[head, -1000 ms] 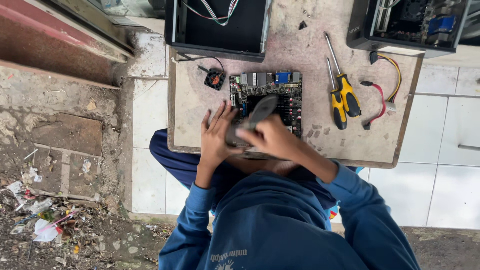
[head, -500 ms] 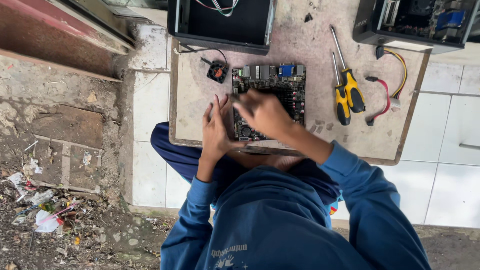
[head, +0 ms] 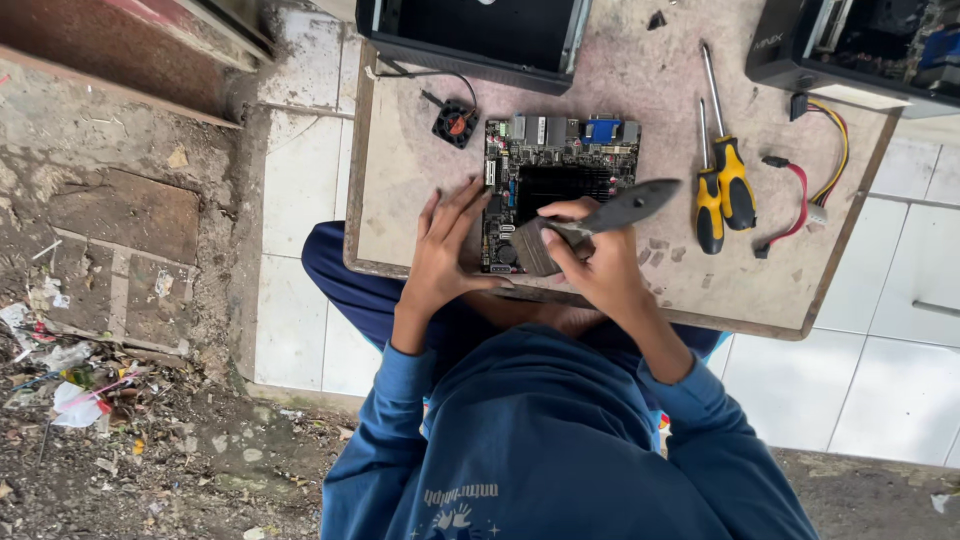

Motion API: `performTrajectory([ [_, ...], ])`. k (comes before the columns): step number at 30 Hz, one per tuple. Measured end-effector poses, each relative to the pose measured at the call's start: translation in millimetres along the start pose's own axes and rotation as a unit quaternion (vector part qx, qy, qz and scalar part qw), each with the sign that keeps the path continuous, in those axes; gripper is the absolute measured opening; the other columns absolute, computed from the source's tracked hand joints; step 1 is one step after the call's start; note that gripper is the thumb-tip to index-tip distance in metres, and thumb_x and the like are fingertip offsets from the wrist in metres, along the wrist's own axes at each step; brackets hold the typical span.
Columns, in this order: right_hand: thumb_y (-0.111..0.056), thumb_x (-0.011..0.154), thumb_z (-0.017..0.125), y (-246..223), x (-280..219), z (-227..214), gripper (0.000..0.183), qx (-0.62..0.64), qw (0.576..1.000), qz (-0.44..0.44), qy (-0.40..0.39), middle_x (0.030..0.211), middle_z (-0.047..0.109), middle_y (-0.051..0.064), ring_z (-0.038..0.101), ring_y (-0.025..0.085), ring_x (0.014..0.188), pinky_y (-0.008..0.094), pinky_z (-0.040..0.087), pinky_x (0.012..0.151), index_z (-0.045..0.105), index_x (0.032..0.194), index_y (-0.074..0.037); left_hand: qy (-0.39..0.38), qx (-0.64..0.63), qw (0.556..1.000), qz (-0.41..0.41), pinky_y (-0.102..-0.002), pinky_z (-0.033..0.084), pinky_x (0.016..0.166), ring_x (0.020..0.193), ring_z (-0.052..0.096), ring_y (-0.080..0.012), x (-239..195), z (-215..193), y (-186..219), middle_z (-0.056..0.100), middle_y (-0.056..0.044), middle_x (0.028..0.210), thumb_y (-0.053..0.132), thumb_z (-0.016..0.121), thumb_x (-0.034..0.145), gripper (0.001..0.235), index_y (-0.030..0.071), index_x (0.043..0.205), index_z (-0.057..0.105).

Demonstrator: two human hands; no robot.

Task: The person cleans a computer motherboard using a brush. They brush both sides of the board, flipping it over to reach different areas, and also brush the table surface.

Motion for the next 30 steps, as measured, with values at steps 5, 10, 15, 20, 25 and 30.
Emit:
performTrajectory([
  [5,-0.002,0.083,0.055,11,-14,17,0.014,0.044,0.988,0.009,0.148,0.092,0.054,0.016,0.061,0.024,0.045,0.023,0.051,0.033,0.056,0.097,0.001,0.081,-0.001,0.997,-0.019,-0.044,0.018,0.106,0.122,0.043,-0.0241,-14,-5,13,0.05,-0.006,0.127,0.046,0.078,0.057,0.078,0.007,0.119,0.052],
  [10,0.0,0.082,0.058,-3,-6,11,0.013,0.014,0.978,-0.042,0.206,0.094,0.055,0.017,0.061,0.024,0.063,0.026,0.048,0.046,0.056,0.095,0.002,0.196,0.008,0.975,-0.101,-0.043,0.016,0.104,0.119,0.043,-0.0256,-50,16,14,0.052,-0.002,0.121,0.042,0.079,0.061,0.064,0.014,0.114,0.057],
  [15,-0.006,0.079,0.063,-3,-10,33,0.017,-0.097,0.968,-0.074,0.22,0.096,0.057,0.014,0.058,0.029,0.088,0.036,0.045,0.074,0.06,0.095,-0.003,0.258,0.021,0.959,-0.115,-0.046,0.012,0.104,0.116,0.045,-0.0286,-64,43,4,0.054,-0.005,0.117,0.035,0.08,0.064,0.054,0.011,0.108,0.061],
  [20,0.0,0.072,0.062,-3,2,41,0.01,-0.085,0.989,-0.073,0.096,0.08,0.058,0.011,0.061,0.03,0.07,0.034,0.047,0.055,0.056,0.078,-0.003,0.29,0.029,0.951,-0.101,-0.039,0.01,0.106,0.109,0.046,-0.0277,-55,33,15,0.055,-0.009,0.103,0.019,0.071,0.078,0.029,0.004,0.101,0.061],
  [25,0.002,0.073,0.06,-1,16,32,0.008,-0.115,0.985,-0.057,0.117,0.078,0.059,0.012,0.058,0.025,0.066,0.029,0.042,0.046,0.056,0.079,-0.003,0.307,0.023,0.95,-0.061,-0.042,0.013,0.102,0.104,0.053,-0.0263,-64,49,-4,0.061,-0.002,0.104,0.031,0.08,0.063,0.039,0.011,0.095,0.066],
  [30,0.004,0.072,0.055,-7,-3,55,0.008,-0.068,0.989,-0.065,0.112,0.078,0.057,0.013,0.058,0.03,0.068,0.032,0.044,0.054,0.051,0.076,-0.002,0.301,0.03,0.952,-0.057,-0.039,0.014,0.101,0.102,0.054,-0.0237,-58,47,6,0.062,-0.001,0.101,0.013,0.072,0.069,0.023,0.011,0.09,0.066],
])
Point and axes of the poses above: each hand's wrist, its own x-axis towards the middle knuckle, its own z-axis out of the palm, y = z × x, the point moved 4 cm from there along x, towards the middle knuckle
